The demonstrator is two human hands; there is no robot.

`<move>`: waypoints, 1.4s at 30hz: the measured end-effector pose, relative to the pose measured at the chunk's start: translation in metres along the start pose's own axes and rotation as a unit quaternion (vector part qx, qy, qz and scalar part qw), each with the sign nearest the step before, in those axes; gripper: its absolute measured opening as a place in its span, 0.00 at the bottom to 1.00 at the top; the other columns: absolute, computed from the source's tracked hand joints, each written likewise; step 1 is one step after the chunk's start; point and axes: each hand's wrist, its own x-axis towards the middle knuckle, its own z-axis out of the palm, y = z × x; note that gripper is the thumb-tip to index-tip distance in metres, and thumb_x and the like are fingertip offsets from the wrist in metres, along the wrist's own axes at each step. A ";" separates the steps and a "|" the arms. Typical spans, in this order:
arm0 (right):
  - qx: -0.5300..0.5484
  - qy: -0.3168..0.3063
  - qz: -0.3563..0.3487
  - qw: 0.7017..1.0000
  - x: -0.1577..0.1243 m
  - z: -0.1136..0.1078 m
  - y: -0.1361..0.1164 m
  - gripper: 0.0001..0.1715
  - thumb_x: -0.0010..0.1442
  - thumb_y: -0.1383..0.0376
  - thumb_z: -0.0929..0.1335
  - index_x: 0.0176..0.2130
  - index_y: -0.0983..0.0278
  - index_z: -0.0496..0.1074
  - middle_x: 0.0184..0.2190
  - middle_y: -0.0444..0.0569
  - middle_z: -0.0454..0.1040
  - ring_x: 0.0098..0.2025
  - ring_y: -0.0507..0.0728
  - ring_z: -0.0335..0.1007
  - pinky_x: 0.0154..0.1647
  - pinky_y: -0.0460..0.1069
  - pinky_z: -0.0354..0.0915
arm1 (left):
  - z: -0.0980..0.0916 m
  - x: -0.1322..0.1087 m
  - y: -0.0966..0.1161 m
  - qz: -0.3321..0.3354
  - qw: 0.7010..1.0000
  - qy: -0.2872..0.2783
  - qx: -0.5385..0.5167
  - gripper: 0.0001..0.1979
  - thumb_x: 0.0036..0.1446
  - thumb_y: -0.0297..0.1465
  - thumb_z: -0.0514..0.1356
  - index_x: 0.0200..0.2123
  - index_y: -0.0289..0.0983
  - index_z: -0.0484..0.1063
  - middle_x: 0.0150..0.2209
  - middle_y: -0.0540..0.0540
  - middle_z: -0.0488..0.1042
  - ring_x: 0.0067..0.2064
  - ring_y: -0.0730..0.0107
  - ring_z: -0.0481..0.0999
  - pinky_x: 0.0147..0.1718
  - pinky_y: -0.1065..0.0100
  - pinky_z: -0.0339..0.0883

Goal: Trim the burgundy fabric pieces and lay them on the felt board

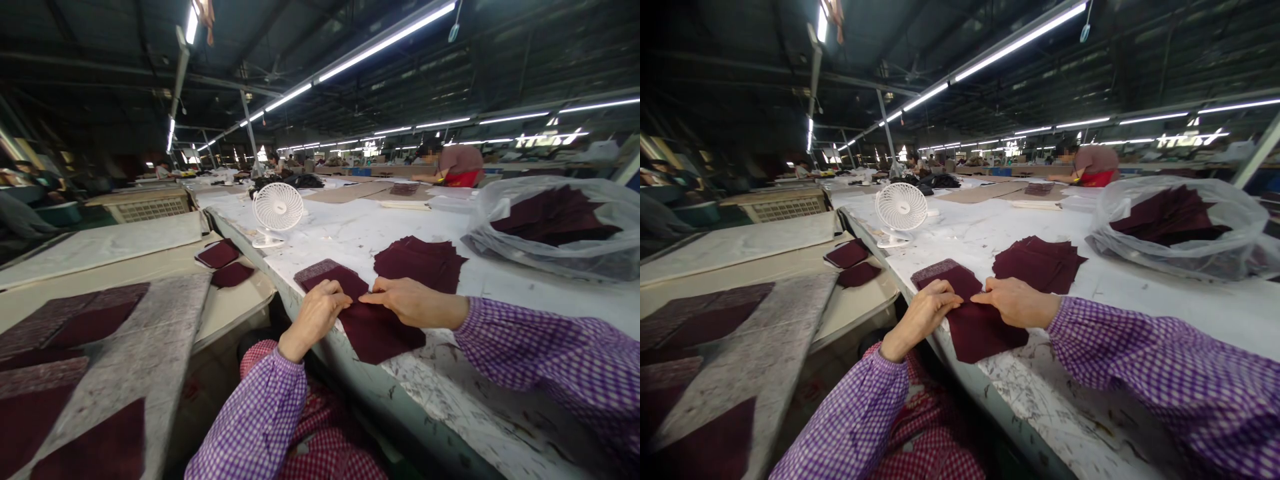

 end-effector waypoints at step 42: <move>0.052 0.130 0.376 0.916 -0.014 0.003 0.137 0.22 0.54 0.62 0.65 0.49 0.67 0.66 0.44 0.56 0.71 0.46 0.61 0.68 0.47 0.52 0.61 | -0.002 0.010 0.014 -0.079 0.985 -0.046 0.143 0.13 0.56 0.39 0.58 0.39 0.36 0.73 0.39 0.45 0.71 0.44 0.60 0.68 0.45 0.61 0.63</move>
